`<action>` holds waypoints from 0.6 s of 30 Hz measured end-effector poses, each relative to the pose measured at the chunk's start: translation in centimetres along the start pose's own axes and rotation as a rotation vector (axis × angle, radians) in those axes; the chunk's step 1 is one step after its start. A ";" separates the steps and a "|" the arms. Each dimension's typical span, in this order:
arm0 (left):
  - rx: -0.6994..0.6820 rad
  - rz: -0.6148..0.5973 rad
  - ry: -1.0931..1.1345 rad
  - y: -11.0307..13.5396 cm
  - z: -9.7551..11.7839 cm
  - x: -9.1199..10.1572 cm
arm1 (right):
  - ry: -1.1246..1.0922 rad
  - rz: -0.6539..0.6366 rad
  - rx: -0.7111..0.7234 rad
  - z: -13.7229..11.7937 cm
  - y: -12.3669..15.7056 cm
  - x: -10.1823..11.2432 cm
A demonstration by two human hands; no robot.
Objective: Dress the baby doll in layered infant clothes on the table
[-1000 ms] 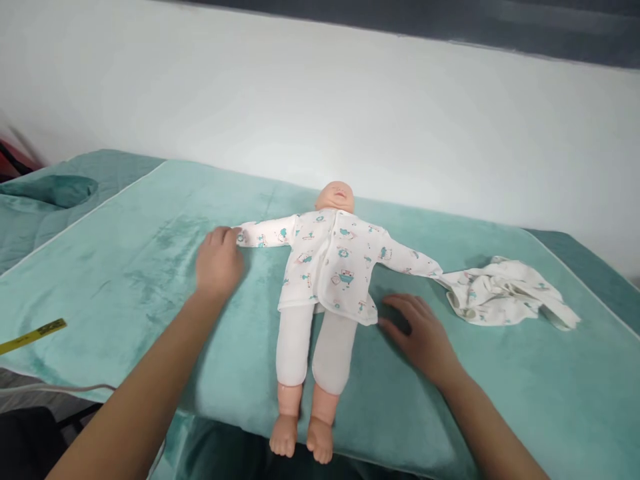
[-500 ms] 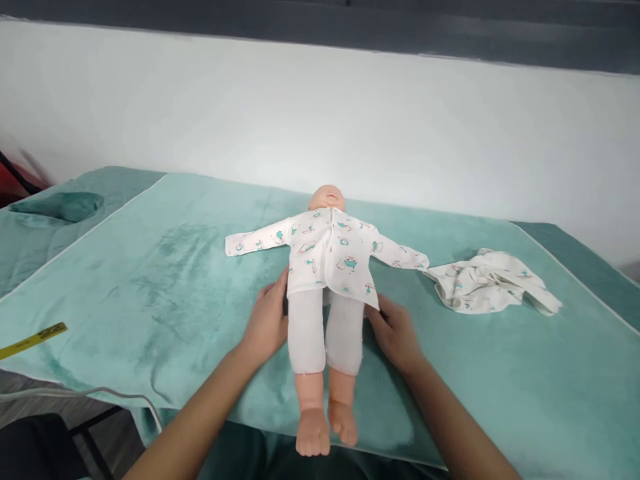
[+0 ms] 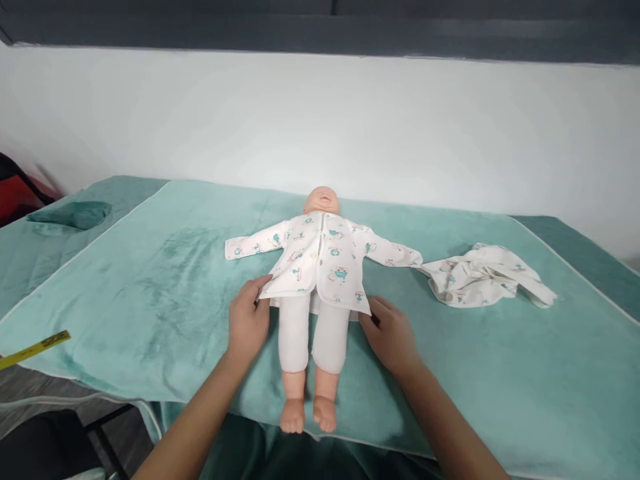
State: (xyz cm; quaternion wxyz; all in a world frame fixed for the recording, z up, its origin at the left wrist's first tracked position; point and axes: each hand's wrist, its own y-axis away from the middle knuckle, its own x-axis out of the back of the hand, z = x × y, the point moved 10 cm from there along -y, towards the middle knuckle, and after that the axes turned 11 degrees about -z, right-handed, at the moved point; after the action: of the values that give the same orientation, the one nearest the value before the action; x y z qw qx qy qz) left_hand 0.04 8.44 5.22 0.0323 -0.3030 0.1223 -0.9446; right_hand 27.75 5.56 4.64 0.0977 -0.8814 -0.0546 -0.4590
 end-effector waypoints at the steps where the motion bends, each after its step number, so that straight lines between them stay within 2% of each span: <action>1: 0.003 0.009 -0.030 0.0 0.0 0.1 | 0.024 0.024 -0.020 0.4 0.4 0.2; 6: 0.009 0.065 -0.064 0.4 0.2 0.4 | 0.046 0.160 -0.031 1.7 2.5 1.4; 11: -0.086 0.053 -0.056 2.2 1.5 0.4 | -0.110 0.152 0.013 1.6 3.7 1.4; 13: -0.054 -0.002 -0.022 3.1 1.4 0.0 | -0.197 0.170 -0.016 2.2 4.3 1.5; 15: 0.021 -0.118 0.044 3.9 0.9 -0.9 | -0.267 0.229 -0.065 3.5 4.9 2.1; 18: 0.119 -0.314 0.142 5.0 0.4 -2.8 | -0.230 0.384 -0.112 6.6 5.6 5.0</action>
State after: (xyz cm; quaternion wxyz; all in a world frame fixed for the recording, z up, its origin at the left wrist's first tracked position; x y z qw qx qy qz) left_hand 2.48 3.90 2.76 -0.1064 -0.2483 0.0192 -0.9626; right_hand 36.87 1.62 4.36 0.1272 -0.9261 0.1288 -0.3309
